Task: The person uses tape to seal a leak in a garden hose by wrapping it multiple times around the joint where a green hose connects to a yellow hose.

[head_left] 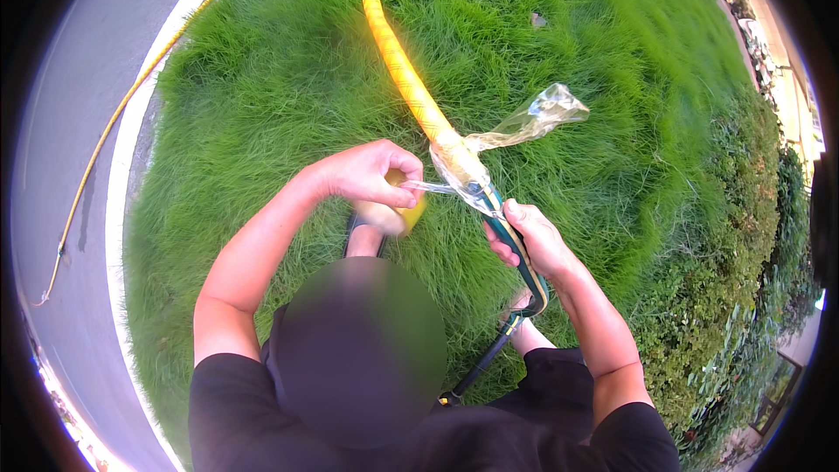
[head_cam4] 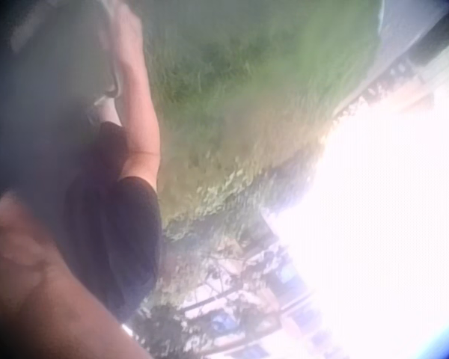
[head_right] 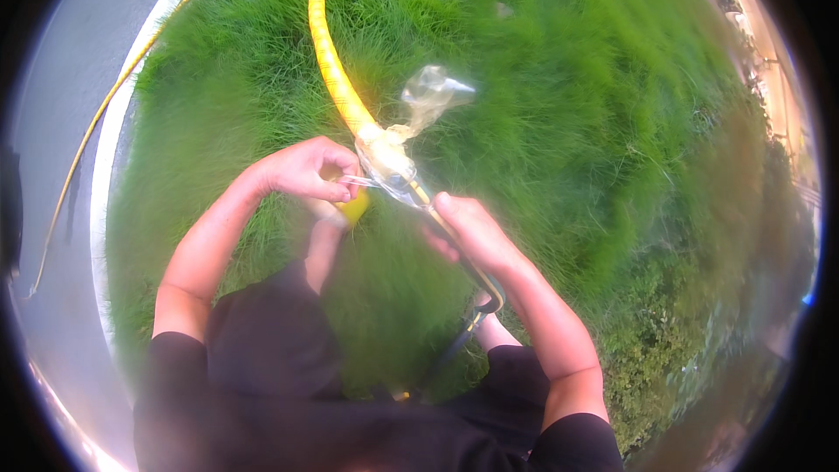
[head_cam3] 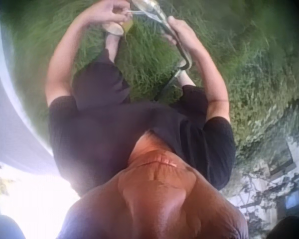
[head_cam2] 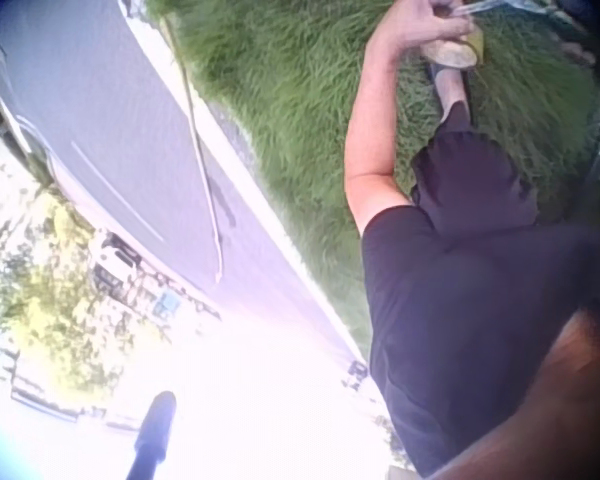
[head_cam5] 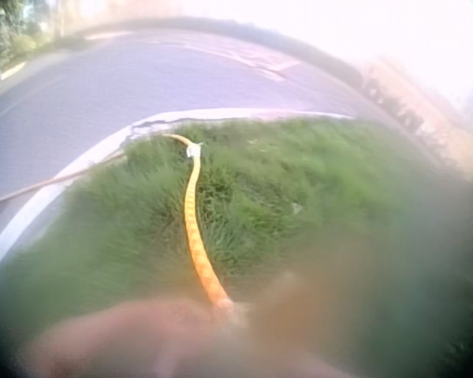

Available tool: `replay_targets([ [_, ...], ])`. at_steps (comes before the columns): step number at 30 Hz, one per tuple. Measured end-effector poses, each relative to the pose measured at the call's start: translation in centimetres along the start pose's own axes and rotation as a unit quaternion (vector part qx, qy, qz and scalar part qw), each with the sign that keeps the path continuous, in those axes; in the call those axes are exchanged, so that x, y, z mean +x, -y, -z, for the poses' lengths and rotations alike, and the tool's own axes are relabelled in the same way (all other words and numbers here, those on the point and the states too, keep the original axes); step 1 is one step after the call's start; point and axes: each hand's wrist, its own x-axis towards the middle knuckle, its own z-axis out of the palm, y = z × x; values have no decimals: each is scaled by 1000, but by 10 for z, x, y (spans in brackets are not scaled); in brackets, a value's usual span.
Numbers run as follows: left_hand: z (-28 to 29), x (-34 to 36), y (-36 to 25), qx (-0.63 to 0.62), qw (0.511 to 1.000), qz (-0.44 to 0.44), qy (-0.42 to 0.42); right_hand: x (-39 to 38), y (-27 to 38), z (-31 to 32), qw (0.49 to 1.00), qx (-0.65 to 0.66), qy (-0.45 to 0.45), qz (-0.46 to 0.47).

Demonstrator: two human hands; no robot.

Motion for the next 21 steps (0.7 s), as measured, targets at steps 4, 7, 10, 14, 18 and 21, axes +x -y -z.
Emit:
replay_targets([
  [4,7,-6,-2,45,986,115,110,2,-9,2,1000,-6,14,-8],
  [7,13,-13,-13,203,965,138,93,4,-10,0,1000,-13,26,1],
  [10,20,-15,-10,371,923,66,-78,6,-9,-7,999,-24,29,6],
  [14,21,-4,-6,576,713,-110,-384,8,6,-14,1000,-11,2,-11],
  [18,8,0,-5,475,745,-59,-465,15,-4,-3,1000,-22,-16,-6],
  [21,8,-12,-15,458,787,-59,-409,19,-4,1,1000,-16,-21,-11],
])
